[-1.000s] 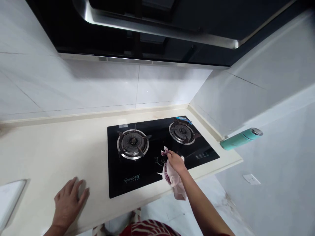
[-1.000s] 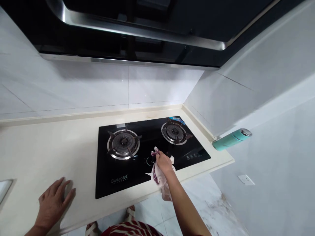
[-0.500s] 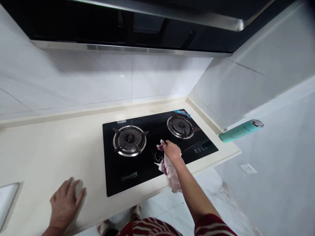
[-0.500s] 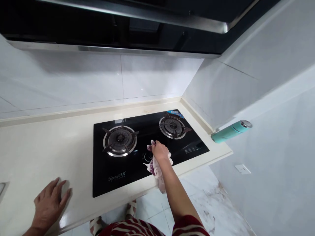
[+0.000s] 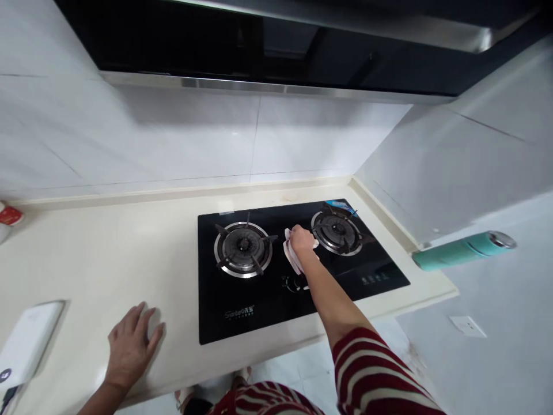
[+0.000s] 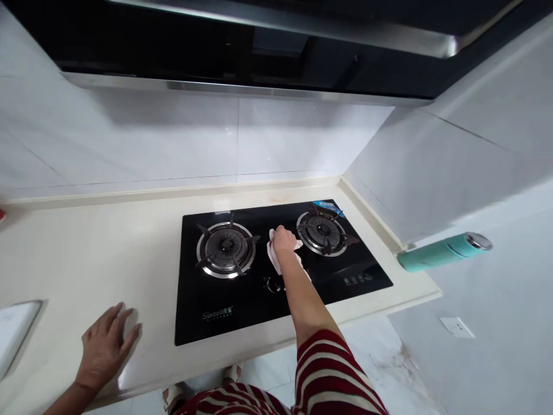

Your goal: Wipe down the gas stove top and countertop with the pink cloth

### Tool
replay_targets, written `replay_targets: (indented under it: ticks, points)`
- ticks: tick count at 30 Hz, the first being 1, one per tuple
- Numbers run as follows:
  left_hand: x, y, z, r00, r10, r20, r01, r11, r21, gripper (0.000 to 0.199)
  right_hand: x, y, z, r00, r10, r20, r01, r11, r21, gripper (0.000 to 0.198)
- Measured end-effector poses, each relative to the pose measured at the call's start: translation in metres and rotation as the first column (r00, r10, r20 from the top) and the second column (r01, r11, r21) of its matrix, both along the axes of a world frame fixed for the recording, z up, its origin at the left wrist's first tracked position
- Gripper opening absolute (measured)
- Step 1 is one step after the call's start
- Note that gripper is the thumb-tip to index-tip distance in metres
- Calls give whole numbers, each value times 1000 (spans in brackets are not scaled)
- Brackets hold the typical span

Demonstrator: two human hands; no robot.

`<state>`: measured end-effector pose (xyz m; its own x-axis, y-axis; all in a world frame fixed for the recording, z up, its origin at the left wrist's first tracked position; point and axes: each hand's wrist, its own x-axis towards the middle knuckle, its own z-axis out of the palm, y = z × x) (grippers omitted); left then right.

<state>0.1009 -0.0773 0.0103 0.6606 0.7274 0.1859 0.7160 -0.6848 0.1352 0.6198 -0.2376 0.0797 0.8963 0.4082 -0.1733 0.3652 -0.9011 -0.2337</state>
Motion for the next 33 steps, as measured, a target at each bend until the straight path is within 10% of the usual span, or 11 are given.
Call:
replay_targets:
  ticks: [10, 33]
  points:
    - [-2, -1, -2, 1000, -31, -3, 31, 999, 43, 49, 3, 25, -6, 1000, 11, 14, -12, 993, 116, 44]
    - [7, -1, 11, 1000, 0, -16, 0, 1000, 12, 52, -188, -55, -32, 968, 250, -35, -209, 872, 442, 33]
